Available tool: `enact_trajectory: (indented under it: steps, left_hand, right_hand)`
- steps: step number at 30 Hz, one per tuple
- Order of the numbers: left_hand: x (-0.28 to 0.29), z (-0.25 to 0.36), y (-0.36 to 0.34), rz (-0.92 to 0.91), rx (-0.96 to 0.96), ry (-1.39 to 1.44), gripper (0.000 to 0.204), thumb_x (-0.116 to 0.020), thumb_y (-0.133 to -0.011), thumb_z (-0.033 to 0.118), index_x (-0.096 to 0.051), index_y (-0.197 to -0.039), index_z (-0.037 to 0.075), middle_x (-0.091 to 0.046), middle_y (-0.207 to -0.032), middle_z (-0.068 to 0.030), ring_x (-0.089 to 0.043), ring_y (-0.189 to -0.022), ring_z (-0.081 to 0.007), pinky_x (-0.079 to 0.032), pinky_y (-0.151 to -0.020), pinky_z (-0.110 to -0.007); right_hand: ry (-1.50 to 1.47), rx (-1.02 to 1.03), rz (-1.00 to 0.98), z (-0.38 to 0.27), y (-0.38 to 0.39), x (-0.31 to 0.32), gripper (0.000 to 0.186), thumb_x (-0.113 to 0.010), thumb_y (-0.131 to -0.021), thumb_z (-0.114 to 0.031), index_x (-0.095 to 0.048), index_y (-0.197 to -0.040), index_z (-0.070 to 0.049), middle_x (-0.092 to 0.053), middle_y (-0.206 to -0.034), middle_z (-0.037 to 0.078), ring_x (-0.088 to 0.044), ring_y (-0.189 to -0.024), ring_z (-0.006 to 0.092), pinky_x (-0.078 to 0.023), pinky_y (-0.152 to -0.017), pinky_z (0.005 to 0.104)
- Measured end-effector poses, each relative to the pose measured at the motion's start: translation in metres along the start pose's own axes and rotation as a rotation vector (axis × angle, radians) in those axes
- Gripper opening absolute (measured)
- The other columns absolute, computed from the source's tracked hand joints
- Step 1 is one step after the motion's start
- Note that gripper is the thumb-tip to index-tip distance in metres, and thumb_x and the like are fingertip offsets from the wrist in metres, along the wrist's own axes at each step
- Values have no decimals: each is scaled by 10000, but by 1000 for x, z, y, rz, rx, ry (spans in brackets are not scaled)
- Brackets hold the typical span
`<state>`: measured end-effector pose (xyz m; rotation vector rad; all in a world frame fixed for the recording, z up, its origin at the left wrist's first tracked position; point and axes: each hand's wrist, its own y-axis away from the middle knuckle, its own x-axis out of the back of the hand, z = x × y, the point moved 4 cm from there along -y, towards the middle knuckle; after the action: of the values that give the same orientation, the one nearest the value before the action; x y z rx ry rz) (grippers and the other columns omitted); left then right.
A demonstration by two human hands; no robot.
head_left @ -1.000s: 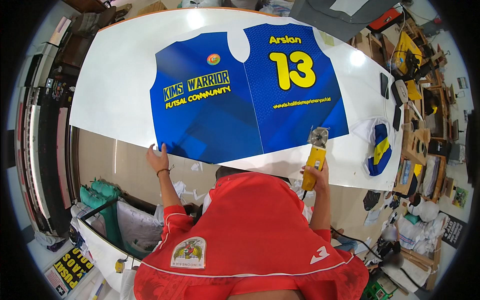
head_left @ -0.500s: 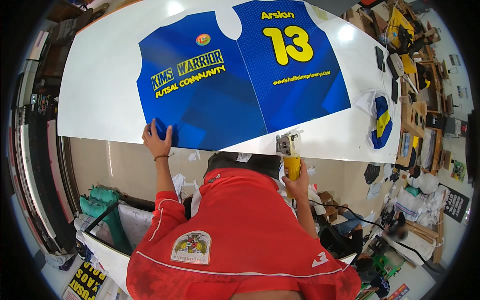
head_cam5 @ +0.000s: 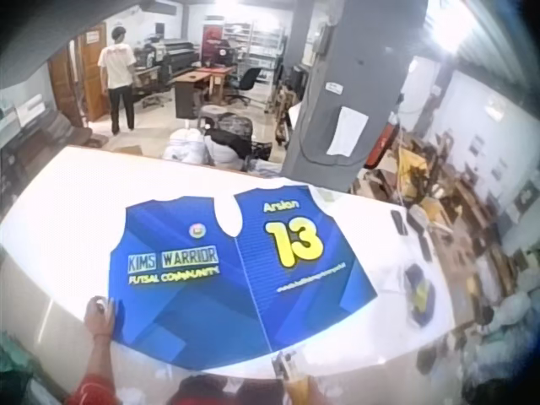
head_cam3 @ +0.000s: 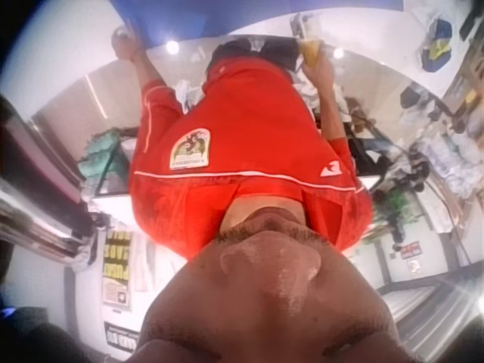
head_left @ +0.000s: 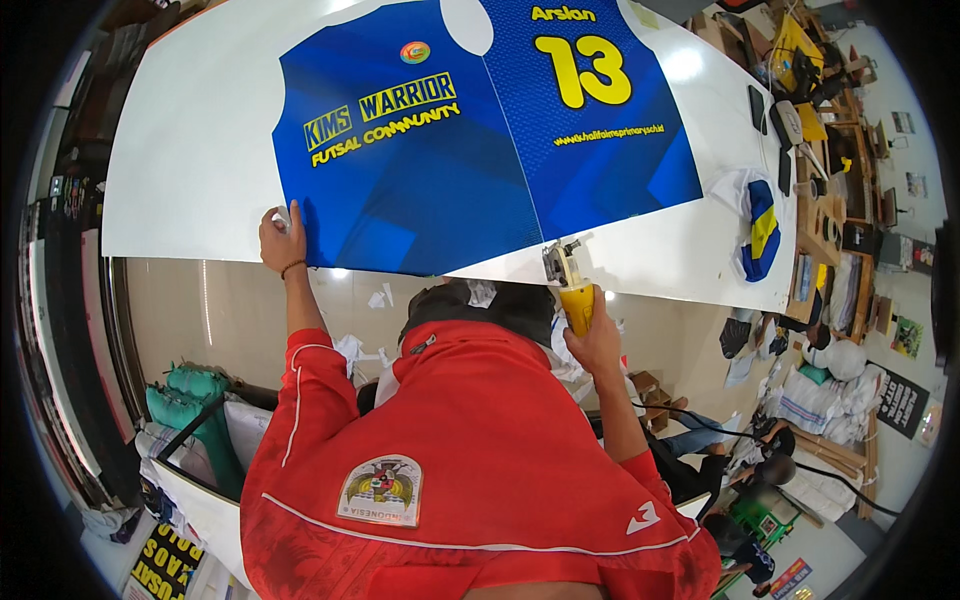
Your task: The person places a blue and yellow sports jersey on a white table and uses a yellow electric rotary cutter to trim the white fabric around the jersey's outline. They repeatedly reposition the jersey and cut along its edges to separate the printed design from the surrounding material.
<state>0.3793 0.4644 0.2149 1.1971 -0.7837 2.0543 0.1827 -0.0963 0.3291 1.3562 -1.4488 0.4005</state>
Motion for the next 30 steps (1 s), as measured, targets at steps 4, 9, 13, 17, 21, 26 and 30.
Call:
enact_trajectory:
  steps: [4,9,13,17,21,26,30]
  left_hand:
    - [-1,0,2,21,3,5,597,-671,-895,686,-715,-1180,163,-685,-965,-13,-698,-863,-231,-555,-738,-418]
    - [0,4,3,12,39,-32,578,-664,-902,681,-708,-1183,178,-679,-982,-4,-696,-858,-226,-557,-740,-416]
    - [-1,3,4,17,48,-32,573,-663,-905,675,-702,-1187,178,-674,-978,-4,-696,-856,-226,-557,-739,-416]
    - [-2,4,5,42,34,-38,581,-668,-899,681,-698,-1191,180,-669,-981,-4,-694,-848,-224,-556,-731,-413]
    - [1,7,6,14,48,-53,617,-681,-872,710,-697,-1193,183,-664,-981,0,-693,-842,-222,-553,-722,-409]
    - [5,12,9,18,38,-76,672,-710,-819,749,-699,-1189,188,-651,-958,6,-688,-825,-215,-551,-704,-408]
    - [6,13,10,46,27,-64,684,-726,-801,755,-700,-1184,189,-639,-938,12,-679,-807,-205,-547,-689,-399]
  right_hand:
    - [40,6,-15,-7,-7,2,904,-735,-765,-185,-291,-1551,-146,-706,-1016,276,-672,-958,521,-537,-807,595]
    - [15,23,-27,-19,-15,8,880,-753,-769,-194,-313,-1530,-146,-710,-1011,272,-674,-967,517,-539,-804,589]
    - [12,39,-29,-21,-21,8,864,-754,-773,-194,-326,-1521,-142,-710,-1009,271,-678,-971,509,-541,-803,578]
    - [15,57,-12,-23,-26,6,839,-757,-796,-226,-336,-1517,-145,-715,-991,264,-688,-939,503,-546,-785,575]
    - [19,69,8,-26,-31,4,818,-754,-821,-269,-340,-1516,-150,-720,-980,256,-695,-913,498,-549,-767,574]
    - [29,38,-11,-32,-40,5,809,-744,-826,-278,-339,-1514,-150,-722,-990,259,-698,-926,498,-553,-775,571]
    - [0,39,-39,-38,-49,8,826,-731,-795,-253,-334,-1514,-164,-721,-1019,264,-696,-962,497,-550,-803,575]
